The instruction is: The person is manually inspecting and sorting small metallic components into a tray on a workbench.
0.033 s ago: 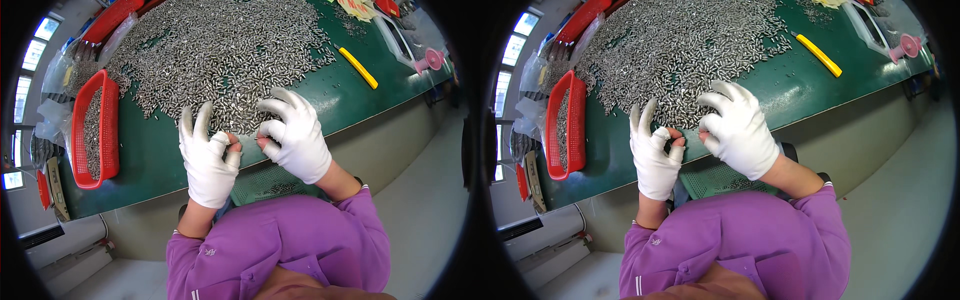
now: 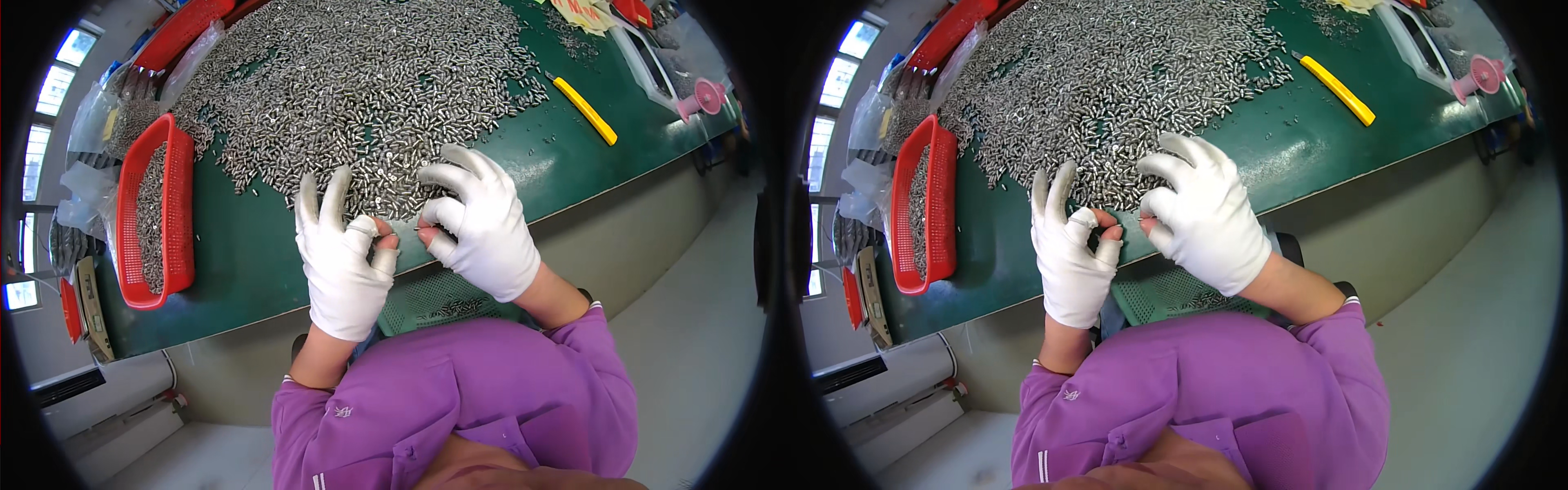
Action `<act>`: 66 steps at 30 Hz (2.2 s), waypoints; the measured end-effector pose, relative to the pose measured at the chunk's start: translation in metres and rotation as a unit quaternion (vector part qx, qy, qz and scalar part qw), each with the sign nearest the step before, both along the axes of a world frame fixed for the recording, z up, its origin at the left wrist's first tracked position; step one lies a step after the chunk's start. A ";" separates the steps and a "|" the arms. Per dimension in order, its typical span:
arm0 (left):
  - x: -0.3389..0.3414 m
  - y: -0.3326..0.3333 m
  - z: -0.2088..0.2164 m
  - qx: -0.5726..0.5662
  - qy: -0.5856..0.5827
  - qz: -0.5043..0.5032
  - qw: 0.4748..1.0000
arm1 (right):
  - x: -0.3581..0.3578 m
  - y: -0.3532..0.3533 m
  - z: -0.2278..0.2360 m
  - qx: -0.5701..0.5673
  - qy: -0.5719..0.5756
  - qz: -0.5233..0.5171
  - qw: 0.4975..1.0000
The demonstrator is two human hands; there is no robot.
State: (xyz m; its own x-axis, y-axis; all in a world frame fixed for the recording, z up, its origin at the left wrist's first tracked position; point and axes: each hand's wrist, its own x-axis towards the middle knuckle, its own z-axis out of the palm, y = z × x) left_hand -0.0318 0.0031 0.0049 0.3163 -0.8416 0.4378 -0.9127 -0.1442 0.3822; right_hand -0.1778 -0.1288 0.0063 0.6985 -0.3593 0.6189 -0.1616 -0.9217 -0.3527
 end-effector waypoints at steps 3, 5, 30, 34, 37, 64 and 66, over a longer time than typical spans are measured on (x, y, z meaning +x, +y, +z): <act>-0.008 -0.002 0.001 0.011 -0.004 -0.016 1.000 | 0.001 0.004 0.002 0.009 0.010 0.002 1.000; -0.008 -0.002 -0.002 0.008 -0.017 -0.015 1.000 | 0.000 0.004 0.000 0.013 0.006 0.006 1.000; -0.004 0.001 -0.008 -0.018 0.022 -0.027 0.999 | 0.007 0.011 0.000 0.011 -0.010 -0.004 1.000; -0.003 0.003 -0.008 -0.010 0.040 -0.039 0.998 | 0.006 0.010 0.000 0.021 -0.012 0.014 1.000; -0.004 0.006 -0.004 0.009 0.049 -0.046 0.998 | 0.004 0.010 -0.004 0.029 -0.019 0.016 0.999; 0.015 0.014 0.000 -0.025 0.010 -0.006 1.000 | -0.010 0.003 -0.003 0.055 -0.020 -0.077 0.995; 0.017 0.014 0.001 -0.010 0.018 0.026 0.999 | -0.009 0.001 -0.002 0.040 -0.004 -0.082 0.996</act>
State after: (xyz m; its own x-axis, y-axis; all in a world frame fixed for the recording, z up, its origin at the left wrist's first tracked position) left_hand -0.0151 0.0174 0.0054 0.3760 -0.8141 0.4426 -0.8896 -0.1835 0.4182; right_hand -0.1865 -0.1274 0.0041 0.6215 -0.5161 0.5894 -0.3046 -0.8523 -0.4252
